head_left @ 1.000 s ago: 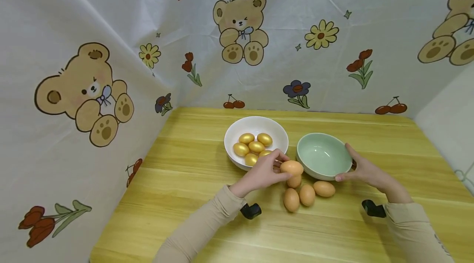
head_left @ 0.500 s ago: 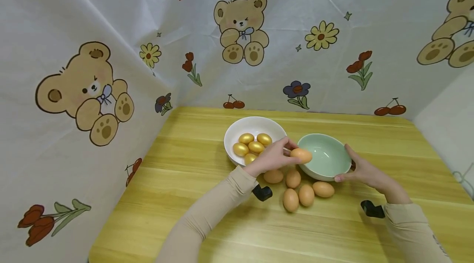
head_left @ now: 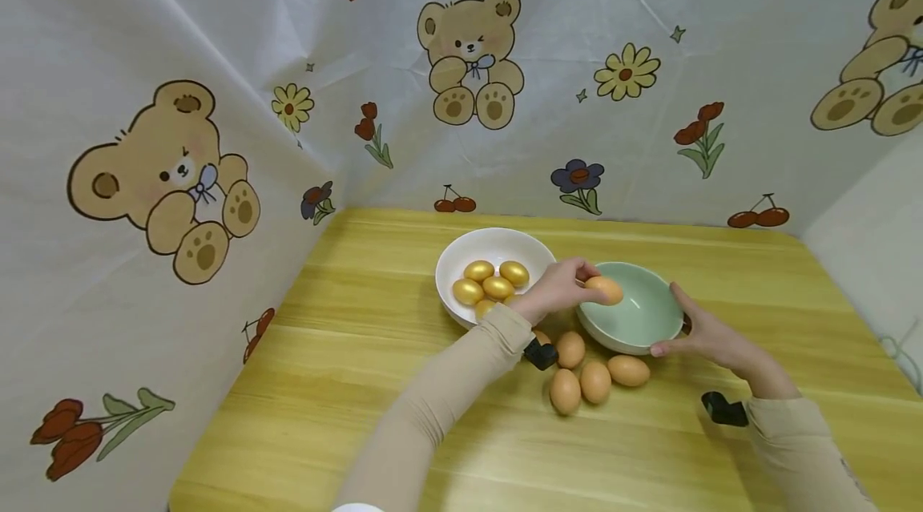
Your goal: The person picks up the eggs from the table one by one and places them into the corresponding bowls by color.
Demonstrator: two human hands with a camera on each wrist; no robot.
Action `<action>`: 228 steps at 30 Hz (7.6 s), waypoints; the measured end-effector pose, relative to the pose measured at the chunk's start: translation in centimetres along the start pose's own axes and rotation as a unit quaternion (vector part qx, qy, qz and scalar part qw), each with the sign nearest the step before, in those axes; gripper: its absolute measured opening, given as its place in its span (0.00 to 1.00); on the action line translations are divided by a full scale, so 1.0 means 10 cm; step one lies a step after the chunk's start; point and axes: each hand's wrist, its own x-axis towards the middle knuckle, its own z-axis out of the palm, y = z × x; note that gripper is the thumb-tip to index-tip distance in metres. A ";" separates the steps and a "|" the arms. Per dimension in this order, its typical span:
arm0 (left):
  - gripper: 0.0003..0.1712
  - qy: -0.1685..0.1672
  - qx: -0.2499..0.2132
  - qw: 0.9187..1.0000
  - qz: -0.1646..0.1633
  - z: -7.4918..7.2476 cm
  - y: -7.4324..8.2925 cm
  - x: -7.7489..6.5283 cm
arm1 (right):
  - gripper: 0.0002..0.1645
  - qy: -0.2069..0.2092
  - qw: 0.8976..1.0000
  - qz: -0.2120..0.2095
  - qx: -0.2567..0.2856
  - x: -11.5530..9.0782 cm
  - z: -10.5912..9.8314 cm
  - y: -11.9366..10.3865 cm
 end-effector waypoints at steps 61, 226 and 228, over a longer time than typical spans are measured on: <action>0.12 -0.006 0.355 0.935 0.015 0.51 0.15 0.26 | 0.66 0.000 1.000 -0.012 0.017 -0.01 0.02 0.02; 0.20 0.110 -0.186 0.972 0.088 -0.02 -0.10 -1.11 | 0.66 -0.010 1.000 -0.004 0.015 -0.01 -0.02 0.07; 0.20 0.109 -0.178 0.974 0.093 -0.03 -0.12 -1.00 | 0.66 -0.009 1.000 -0.004 0.011 -0.01 -0.02 0.06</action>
